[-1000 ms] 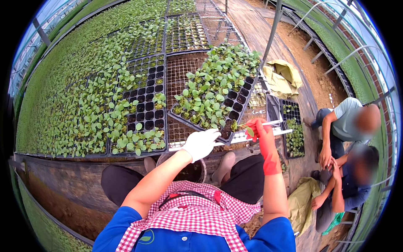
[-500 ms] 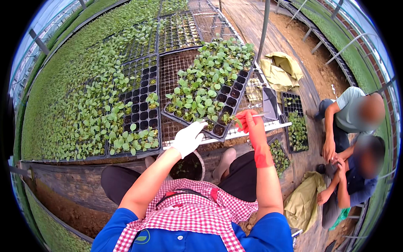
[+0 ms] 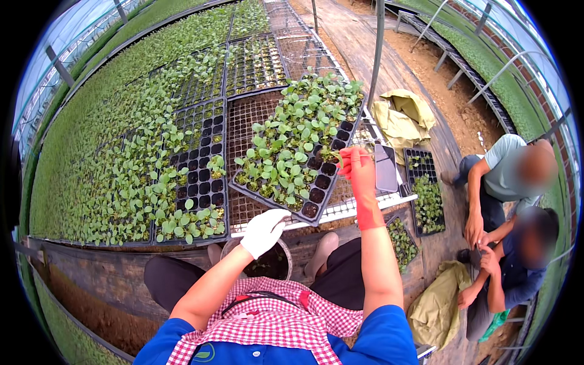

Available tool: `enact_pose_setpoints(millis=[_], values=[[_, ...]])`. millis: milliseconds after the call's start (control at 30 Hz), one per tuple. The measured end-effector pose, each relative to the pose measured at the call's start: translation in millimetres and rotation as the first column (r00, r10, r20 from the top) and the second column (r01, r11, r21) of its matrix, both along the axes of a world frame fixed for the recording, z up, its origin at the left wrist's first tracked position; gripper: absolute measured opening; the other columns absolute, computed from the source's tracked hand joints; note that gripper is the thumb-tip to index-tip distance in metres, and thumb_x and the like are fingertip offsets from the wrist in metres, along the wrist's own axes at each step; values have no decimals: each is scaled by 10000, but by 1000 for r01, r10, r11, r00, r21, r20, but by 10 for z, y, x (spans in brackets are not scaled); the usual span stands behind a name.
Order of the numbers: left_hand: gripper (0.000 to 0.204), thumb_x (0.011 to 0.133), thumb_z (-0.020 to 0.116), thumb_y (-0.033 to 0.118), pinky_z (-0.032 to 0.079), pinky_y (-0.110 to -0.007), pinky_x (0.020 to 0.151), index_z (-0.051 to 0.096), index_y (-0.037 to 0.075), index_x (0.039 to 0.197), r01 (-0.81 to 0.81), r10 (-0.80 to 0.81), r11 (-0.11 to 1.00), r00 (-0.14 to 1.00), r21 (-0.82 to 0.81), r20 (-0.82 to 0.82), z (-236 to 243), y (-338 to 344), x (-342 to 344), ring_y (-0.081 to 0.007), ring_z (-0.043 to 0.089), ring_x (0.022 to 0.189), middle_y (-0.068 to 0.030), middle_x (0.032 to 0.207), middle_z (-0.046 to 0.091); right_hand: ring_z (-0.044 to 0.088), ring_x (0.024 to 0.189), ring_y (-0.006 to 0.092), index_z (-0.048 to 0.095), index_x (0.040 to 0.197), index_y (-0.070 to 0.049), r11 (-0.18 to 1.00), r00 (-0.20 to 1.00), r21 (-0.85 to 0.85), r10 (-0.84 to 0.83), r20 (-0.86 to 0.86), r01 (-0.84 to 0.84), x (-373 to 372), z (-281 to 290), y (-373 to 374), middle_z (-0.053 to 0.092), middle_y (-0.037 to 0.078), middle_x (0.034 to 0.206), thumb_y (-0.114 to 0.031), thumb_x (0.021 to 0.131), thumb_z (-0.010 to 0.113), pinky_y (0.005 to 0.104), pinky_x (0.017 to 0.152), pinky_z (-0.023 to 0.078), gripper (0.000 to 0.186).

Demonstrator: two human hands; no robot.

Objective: The person thins seedlings in a plastic tray by hand and with a small stick, removing excess plants and soil from individual cells and discarding them into a bucket.

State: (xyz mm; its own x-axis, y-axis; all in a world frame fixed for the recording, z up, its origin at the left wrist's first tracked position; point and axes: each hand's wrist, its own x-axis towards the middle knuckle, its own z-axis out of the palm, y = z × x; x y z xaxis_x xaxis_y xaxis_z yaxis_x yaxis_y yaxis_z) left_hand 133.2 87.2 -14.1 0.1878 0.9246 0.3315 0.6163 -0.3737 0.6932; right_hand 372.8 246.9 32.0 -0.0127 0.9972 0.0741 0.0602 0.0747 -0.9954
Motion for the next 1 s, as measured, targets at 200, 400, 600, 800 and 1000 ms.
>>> enact_pose_setpoints(millis=[200,400,600,800,1000], values=[[259,824,587,114,514,-387,815,652,65,1070,-13,14,996,1000,84,-14,389,127,-58,-303,641,916,-127,1014,671,569,586,79,611,932,-60,1000,997,-11,17,80,-16,-194,-137,223,604,14,681,-316,1013,438,229,489,442,319],[276,788,640,139,498,-408,818,632,81,1058,36,14,973,977,230,-212,801,901,-30,-315,625,919,-125,1016,660,651,757,295,624,960,-93,995,730,-12,77,679,-95,-483,136,275,686,79,802,-378,969,470,397,707,485,324],[480,745,702,254,453,-403,920,570,98,1179,118,-46,988,843,102,-536,898,1525,138,-297,553,1086,-109,1152,601,659,727,254,635,934,-84,995,854,96,-57,517,8,-359,255,36,689,61,792,-350,972,492,358,687,490,304],[643,733,740,298,280,-463,1111,493,165,1312,258,-146,966,567,7,-811,947,1854,456,-329,377,1301,-119,1379,437,597,647,100,635,960,-67,993,984,88,-94,152,81,-149,-121,9,673,28,790,-268,1000,466,259,593,491,266],[442,695,740,252,246,-473,1127,655,176,1122,310,-195,950,460,-49,-866,882,2023,478,-331,361,1316,-111,1370,451,582,677,84,632,984,-36,999,995,22,35,-90,-34,-114,-212,64,682,28,874,-234,999,472,246,596,504,255]])
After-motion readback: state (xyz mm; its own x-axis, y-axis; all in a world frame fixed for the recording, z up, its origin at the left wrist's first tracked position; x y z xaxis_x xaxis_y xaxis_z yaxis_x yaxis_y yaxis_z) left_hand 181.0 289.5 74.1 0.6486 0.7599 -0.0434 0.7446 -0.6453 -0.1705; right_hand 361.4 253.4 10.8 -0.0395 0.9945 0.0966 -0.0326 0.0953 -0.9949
